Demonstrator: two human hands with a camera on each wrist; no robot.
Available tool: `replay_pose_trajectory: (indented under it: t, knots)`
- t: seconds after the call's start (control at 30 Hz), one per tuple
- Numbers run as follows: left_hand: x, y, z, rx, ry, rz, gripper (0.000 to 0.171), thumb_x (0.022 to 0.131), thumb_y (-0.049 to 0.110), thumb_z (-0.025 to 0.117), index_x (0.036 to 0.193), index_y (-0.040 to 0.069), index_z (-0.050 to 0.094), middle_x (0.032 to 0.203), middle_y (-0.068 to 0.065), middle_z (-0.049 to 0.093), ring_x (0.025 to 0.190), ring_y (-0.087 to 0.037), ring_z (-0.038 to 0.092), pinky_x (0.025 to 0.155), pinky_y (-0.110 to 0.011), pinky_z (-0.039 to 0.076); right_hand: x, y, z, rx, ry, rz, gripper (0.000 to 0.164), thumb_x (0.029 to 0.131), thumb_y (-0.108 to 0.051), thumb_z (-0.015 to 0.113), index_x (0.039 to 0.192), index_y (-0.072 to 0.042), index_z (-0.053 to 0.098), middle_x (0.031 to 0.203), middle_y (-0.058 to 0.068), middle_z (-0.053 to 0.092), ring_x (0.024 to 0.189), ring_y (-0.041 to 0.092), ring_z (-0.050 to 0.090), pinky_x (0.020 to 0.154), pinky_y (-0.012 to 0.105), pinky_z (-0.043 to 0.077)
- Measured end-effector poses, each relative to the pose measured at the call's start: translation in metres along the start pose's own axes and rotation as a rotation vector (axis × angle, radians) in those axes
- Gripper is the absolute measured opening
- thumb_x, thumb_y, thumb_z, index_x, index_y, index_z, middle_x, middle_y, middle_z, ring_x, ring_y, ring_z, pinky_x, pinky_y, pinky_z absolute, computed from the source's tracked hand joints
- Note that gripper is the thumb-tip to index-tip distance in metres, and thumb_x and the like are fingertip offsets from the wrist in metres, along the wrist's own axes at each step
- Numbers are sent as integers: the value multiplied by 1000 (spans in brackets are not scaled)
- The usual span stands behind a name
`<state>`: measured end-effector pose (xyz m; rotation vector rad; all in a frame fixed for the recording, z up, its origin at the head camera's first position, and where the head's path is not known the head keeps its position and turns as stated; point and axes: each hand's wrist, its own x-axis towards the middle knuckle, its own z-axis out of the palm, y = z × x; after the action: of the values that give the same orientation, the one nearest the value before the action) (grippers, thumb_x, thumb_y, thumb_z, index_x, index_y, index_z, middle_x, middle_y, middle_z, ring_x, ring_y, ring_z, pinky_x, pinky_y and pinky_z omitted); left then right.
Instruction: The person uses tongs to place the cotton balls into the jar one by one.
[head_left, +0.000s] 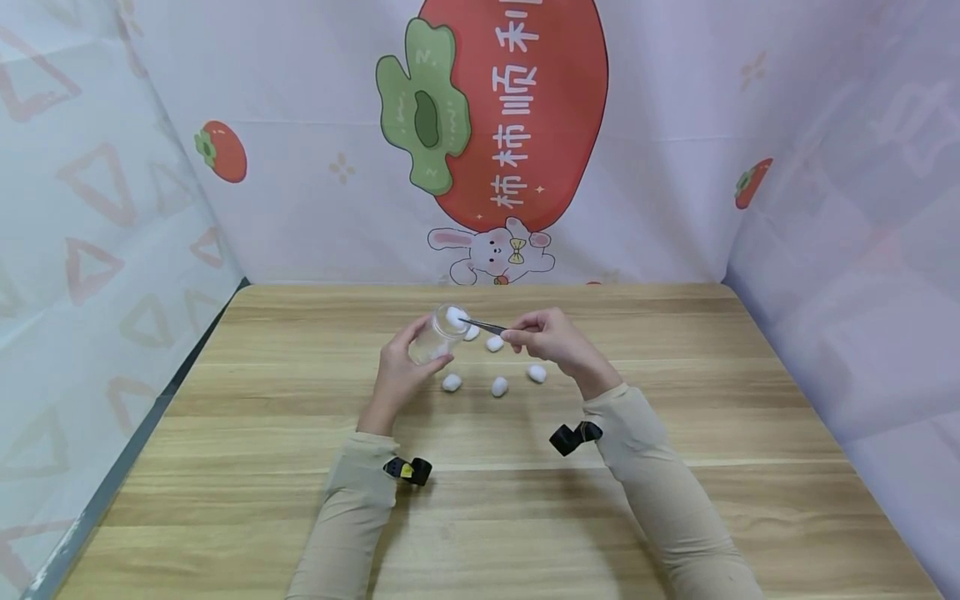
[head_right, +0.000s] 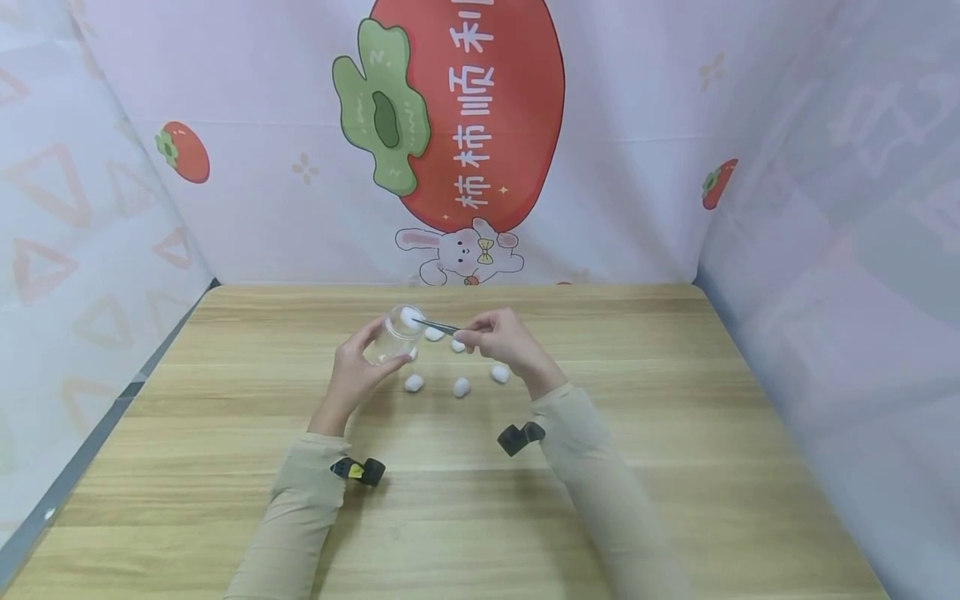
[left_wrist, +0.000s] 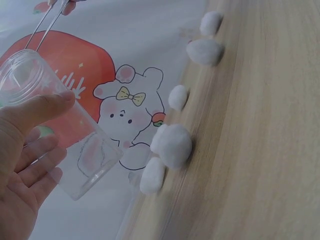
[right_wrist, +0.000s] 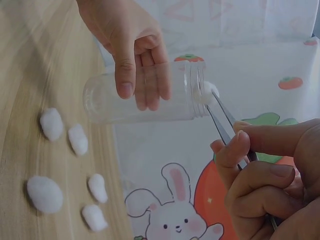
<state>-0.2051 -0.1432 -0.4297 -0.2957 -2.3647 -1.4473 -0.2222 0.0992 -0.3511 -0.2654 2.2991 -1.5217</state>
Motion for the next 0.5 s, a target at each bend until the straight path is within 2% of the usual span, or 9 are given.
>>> replay_pose_trajectory:
  t: [0.3, 0.5]
  knots:
    - [1, -2, 0, -9, -7, 1, 66, 70, 9, 84, 130, 2, 57, 129, -22, 63, 119, -40, 59, 104, -54, 47, -1, -2, 1, -34, -4, -8, 23, 92, -15, 64, 102, 5, 67, 62, -9, 58, 61, 7, 46, 54, 17, 35]
    - [1, -3, 0, -13, -4, 7, 67, 70, 8, 84, 130, 1, 56, 129, -22, 63, 118, -40, 59, 104, -55, 47, -3, -3, 1, -33, -15, -20, 21, 91, -14, 64, 101, 4, 66, 63, -9, 60, 60, 7, 46, 52, 17, 35]
